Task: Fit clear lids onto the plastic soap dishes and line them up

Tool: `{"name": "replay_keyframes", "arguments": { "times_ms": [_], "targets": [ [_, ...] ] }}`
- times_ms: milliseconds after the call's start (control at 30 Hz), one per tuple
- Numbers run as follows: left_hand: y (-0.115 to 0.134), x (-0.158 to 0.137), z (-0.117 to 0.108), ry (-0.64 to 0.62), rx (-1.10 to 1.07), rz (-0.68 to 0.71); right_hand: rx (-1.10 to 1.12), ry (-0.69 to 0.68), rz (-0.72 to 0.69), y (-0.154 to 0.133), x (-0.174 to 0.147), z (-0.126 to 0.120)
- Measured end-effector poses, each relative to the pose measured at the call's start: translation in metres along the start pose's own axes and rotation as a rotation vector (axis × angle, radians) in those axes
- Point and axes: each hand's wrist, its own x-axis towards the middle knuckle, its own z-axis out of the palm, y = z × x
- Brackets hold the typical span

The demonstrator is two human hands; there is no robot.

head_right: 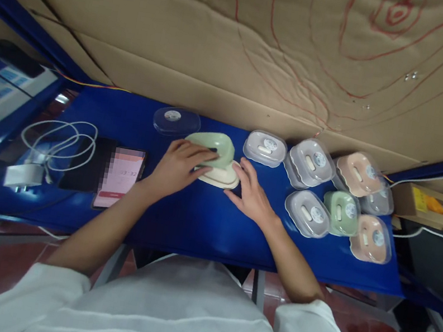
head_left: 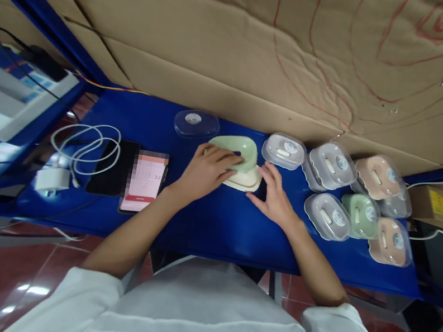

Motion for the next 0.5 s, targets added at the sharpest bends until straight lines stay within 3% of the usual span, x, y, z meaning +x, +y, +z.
{"name": "replay_keyframes", "arguments": {
  "times_ms": [67, 167, 267, 500],
  "targets": [
    [0.009, -0.002, 0.008, -0.086, 0.002, 0.125, -0.043, 0.031, -0.023, 0.001, 0.001, -0.001],
    [0.016, -0.004, 0.014, -0.178, 0.026, 0.218, -0.122, -0.081, -0.038, 0.003, 0.003, -0.004],
    [0.013, -0.004, 0.013, -0.171, 0.037, 0.216, -0.158, -0.161, -0.047, 0.005, 0.005, -0.005],
    [0.007, -0.008, 0.012, -0.197, 0.009, 0.168, -0.159, -0.195, -0.055, 0.000, 0.005, -0.004]
  ]
}}
